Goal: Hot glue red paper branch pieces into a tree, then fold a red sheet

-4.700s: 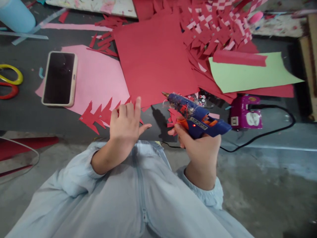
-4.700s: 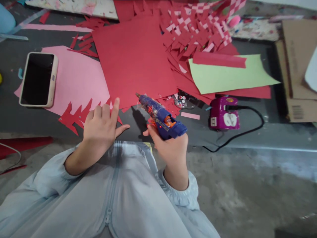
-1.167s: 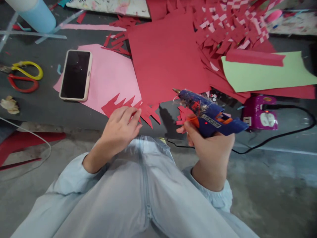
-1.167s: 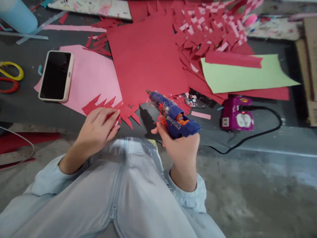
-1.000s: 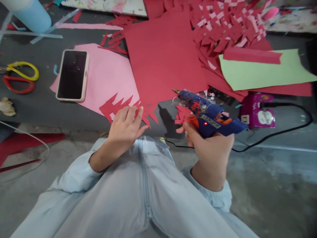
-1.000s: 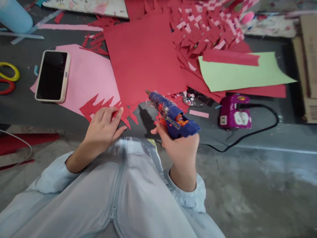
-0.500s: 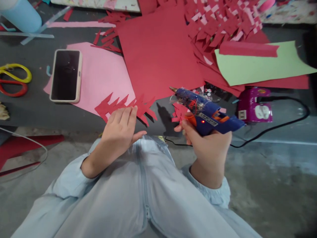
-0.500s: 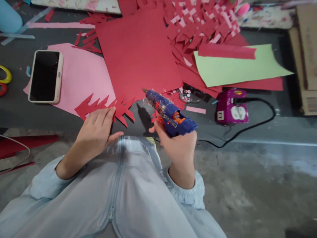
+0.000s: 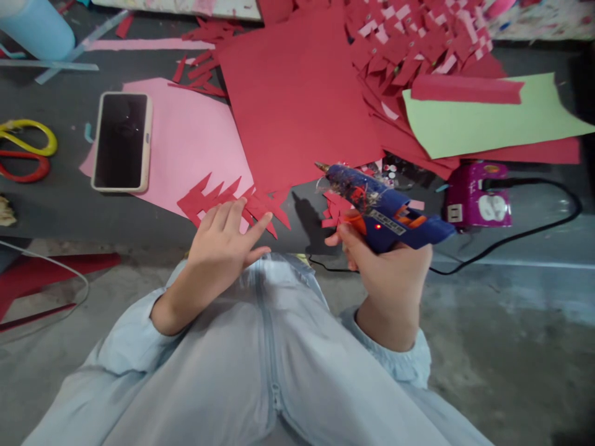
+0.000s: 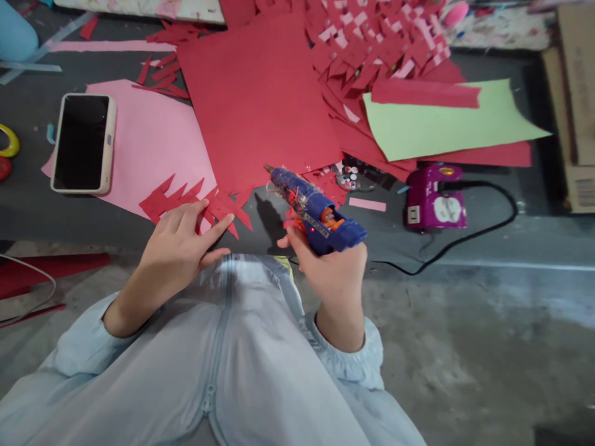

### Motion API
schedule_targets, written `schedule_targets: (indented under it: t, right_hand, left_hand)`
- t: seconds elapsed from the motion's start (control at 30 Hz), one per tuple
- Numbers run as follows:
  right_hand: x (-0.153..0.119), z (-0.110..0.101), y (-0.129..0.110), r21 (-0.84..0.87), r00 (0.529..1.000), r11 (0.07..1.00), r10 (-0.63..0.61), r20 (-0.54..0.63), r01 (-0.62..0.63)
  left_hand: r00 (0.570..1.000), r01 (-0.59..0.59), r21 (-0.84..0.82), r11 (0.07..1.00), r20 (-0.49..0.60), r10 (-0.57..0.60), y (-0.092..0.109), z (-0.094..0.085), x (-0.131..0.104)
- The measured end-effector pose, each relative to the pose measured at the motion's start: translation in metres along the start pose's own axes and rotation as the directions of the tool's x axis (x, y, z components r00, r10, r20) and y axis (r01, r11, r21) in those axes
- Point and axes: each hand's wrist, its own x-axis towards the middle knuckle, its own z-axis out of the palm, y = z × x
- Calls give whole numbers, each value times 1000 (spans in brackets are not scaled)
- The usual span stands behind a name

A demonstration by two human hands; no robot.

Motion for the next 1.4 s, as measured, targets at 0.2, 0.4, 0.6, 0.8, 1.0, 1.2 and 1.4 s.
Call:
schedule_targets:
  t: [0.2, 0.4, 0.6, 0.8, 1.0, 1.2, 1.4]
  right_hand:
    - [0, -1, 3, -10, 1000, 1000, 0, 7, 0]
    - [0, 0, 3, -18, 1000, 1000, 19, 17, -19]
    - [0, 0, -1, 31, 1000, 999, 17, 18, -17]
    - [-1, 1, 0, 32, 1000, 999, 5, -14, -4]
    - [0, 0, -1, 37, 1000, 999, -10, 23, 10]
    - [1, 0, -4, 13, 1000, 1000, -12, 17, 12]
    - [1, 1, -7, 19, 1000, 1000, 11, 9, -11]
  left_hand:
    - [1000, 18, -29, 999, -13, -18, 2, -3, -1]
    - [998, 57, 2, 998, -29, -56, 4, 0, 2]
    - [996, 75, 50, 996, 48, -77, 9, 0, 5]
    - [994, 62, 29, 998, 91, -65, 8, -3, 3]
    - [995, 38, -12, 999, 93, -37, 2, -2, -1]
    - [998, -5, -65, 998, 68, 10, -1, -1, -4]
    - [1000, 26, -25, 999, 13, -26, 2, -1, -1]
